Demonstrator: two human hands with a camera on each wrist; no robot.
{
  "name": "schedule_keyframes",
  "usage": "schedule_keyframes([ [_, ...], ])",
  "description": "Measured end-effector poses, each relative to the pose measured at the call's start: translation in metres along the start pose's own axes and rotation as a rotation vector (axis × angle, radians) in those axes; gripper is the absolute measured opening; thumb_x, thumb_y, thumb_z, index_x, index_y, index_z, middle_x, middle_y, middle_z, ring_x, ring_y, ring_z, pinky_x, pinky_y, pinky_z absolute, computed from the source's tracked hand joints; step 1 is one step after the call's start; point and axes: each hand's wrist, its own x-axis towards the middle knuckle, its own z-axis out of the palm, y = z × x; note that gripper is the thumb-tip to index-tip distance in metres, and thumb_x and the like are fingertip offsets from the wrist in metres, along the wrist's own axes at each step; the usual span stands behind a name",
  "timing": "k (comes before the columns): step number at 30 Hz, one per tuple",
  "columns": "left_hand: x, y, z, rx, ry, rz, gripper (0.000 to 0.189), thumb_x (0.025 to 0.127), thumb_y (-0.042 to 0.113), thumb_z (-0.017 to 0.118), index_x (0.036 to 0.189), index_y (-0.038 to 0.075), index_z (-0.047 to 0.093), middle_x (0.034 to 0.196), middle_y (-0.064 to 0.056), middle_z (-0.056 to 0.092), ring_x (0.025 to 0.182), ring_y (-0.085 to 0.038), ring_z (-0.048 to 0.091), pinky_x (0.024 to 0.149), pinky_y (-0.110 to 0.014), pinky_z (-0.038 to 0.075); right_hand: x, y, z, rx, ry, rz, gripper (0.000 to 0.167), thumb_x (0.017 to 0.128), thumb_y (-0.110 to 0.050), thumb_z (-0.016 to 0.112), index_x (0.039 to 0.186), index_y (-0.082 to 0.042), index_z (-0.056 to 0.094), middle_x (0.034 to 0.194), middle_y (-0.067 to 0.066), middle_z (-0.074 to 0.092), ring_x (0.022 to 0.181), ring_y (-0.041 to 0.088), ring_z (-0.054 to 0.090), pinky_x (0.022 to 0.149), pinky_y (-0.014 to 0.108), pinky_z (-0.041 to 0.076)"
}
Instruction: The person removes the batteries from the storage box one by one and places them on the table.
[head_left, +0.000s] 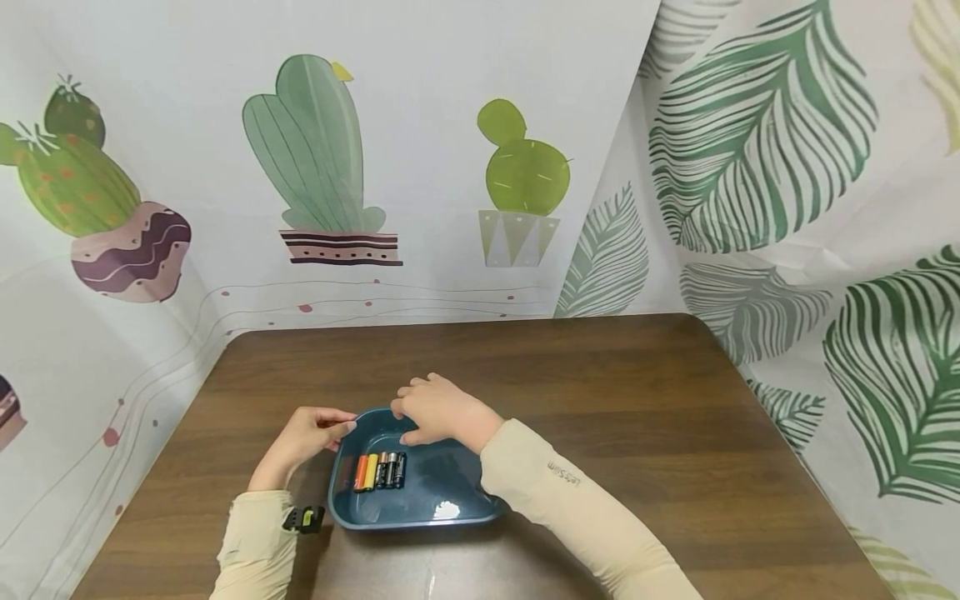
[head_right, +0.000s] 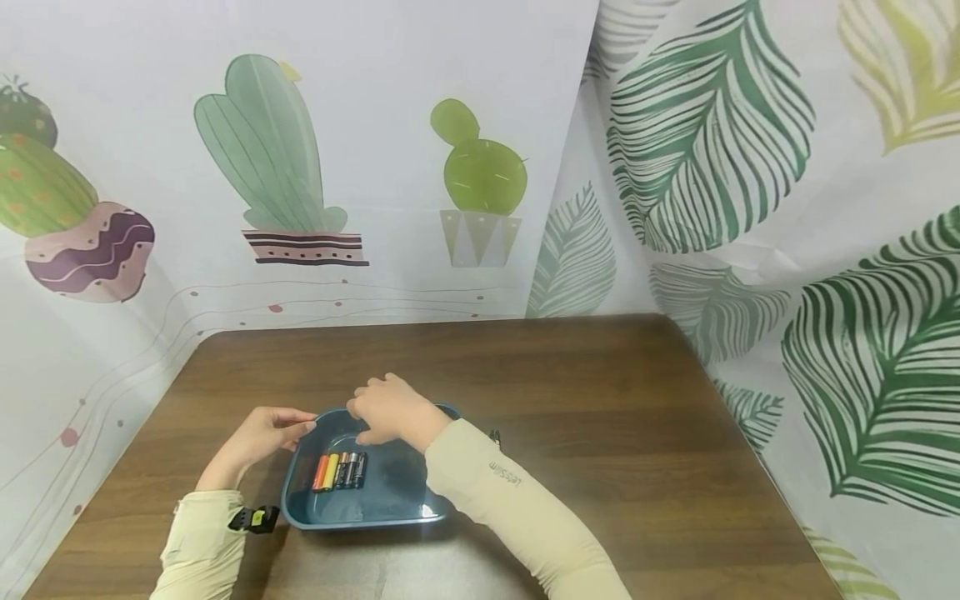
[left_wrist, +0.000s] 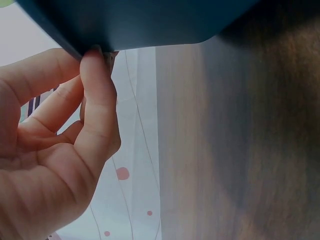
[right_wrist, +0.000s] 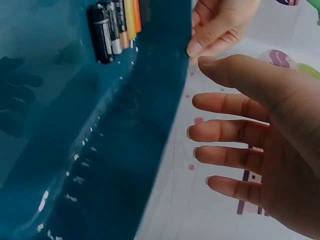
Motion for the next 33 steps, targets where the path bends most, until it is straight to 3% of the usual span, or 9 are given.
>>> schedule_keyframes([
  [10,0.002,0.0,0.0,-0.019,-0.007,-0.004,0.022,0.091,0.007,0.065,0.107,-0.007,0.069,0.087,-0.011,0.067,0.069,-0.02,0.062,0.067,-0.036,0.057,0.02,-0.016,0.013,-0.029,-0.093,0.009,0.04,0.083,-0.051,0.07,0.112,-0.024,0.068,0.103,-0.01,0.063,0.095,0.01,0.053,0.092,0.032,0.043],
  [21,0.002,-0.005,-0.001,-0.026,-0.011,0.01,0.022,0.091,0.007,0.064,0.106,-0.007,0.069,0.088,-0.011,0.067,0.07,-0.019,0.062,0.066,-0.036,0.057,0.033,-0.029,0.028,-0.084,-0.189,0.024,0.049,0.074,-0.061,0.074,0.109,-0.027,0.069,0.097,-0.014,0.064,0.091,0.008,0.053,0.081,0.027,0.041],
  [33,0.003,-0.006,0.0,-0.028,-0.012,0.016,0.022,0.091,0.008,0.065,0.106,-0.007,0.069,0.088,-0.011,0.067,0.071,-0.019,0.062,0.067,-0.035,0.057,0.036,-0.042,0.033,-0.192,-0.245,0.074,0.061,0.067,-0.068,0.074,0.116,-0.031,0.067,0.112,-0.015,0.064,0.108,0.009,0.053,0.103,0.035,0.034],
])
